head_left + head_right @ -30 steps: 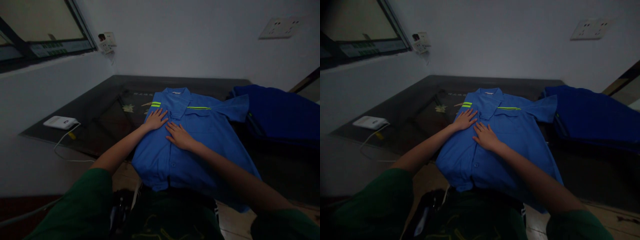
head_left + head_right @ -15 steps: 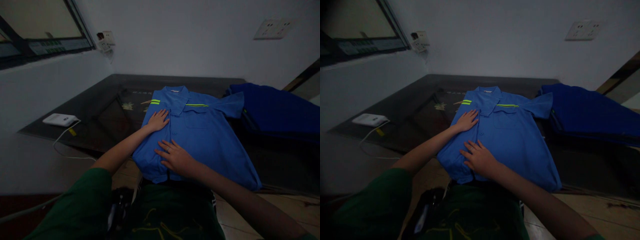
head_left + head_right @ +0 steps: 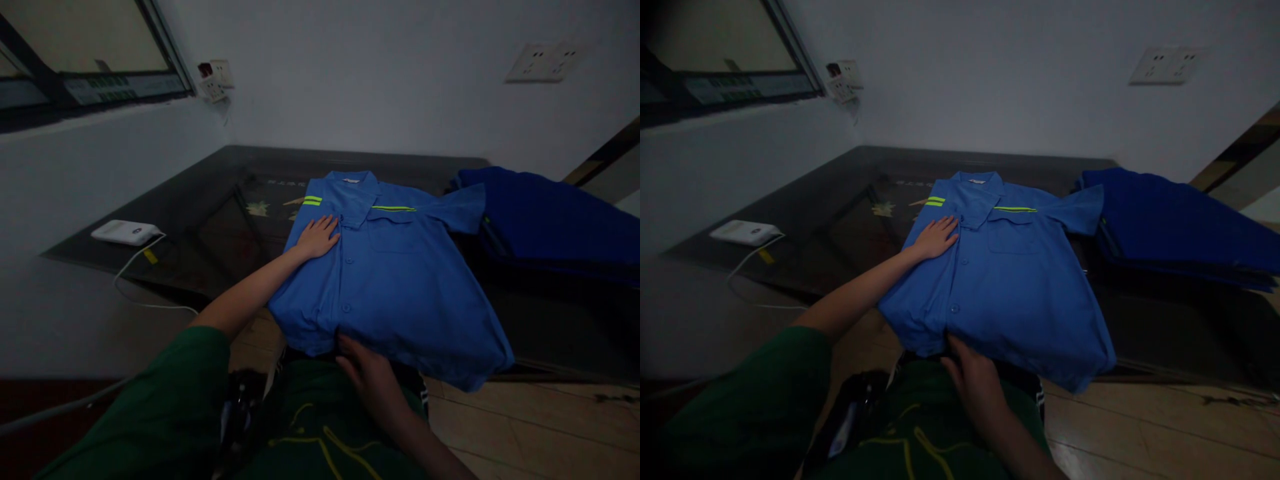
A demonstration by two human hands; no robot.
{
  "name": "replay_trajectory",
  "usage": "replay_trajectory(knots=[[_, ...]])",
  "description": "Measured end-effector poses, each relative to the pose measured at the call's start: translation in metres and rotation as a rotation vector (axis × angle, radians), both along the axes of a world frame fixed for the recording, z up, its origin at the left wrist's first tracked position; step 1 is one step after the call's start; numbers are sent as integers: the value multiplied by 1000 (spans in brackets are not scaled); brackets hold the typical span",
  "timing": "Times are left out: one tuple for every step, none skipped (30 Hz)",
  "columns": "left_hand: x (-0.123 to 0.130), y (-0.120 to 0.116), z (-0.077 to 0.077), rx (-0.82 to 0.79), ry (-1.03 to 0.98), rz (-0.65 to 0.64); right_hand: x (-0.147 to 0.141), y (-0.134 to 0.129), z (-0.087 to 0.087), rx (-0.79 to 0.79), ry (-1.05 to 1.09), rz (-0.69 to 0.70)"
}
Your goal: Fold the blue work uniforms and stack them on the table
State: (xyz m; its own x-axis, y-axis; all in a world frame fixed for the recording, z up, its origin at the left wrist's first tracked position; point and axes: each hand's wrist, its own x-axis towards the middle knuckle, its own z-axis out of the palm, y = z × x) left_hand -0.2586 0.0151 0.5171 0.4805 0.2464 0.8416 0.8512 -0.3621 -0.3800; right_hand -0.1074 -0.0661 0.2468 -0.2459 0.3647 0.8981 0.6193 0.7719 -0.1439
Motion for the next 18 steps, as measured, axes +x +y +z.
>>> replay_trajectory(knots=[[0, 0, 0, -2, -4, -1, -6, 11, -1, -45, 45, 0], [0, 0, 0, -4, -7, -2, -13, 22, 1, -81, 80, 23], [0, -1, 0, -6, -10, 0, -21, 32, 4, -110, 114, 60], [0, -1, 0, -6, -12, 2, -29, 40, 8, -132, 152, 100], [0, -2, -1, -5, -12, 3, -37, 45, 12, -156, 185, 143], [0, -2, -1, -5, -10, 5, -44, 47, 15, -185, 209, 191], [0, -3, -1, -5, -7, 8, -50, 47, 17, -220, 216, 251], [0, -3, -1, -5, -3, 10, -54, 44, 18, -261, 208, 324], [1, -3, 0, -4, 1, 11, -56, 39, 18, -310, 189, 406], [1, -3, 0, -2, 4, 12, -56, 32, 16, -365, 171, 485], [1, -3, 0, 1, 5, 13, -55, 26, 14, -420, 158, 552], [1, -2, 0, 2, 4, 15, -53, 19, 12, -472, 153, 602], [1, -2, 1, 2, 4, 18, -50, 13, 10, -524, 150, 637], [1, -1, 1, 0, 3, 21, -47, 8, 8, -572, 148, 662], [2, -1, 1, -2, 1, 24, -43, 5, 7, -613, 141, 681], [2, 0, 1, -3, 1, 27, -40, 3, 7, -645, 133, 695], [2, 0, 1, -4, 0, 29, -38, 3, 7, -669, 123, 706], [2, 0, 1, -5, 1, 30, -36, 3, 8, -685, 113, 714]])
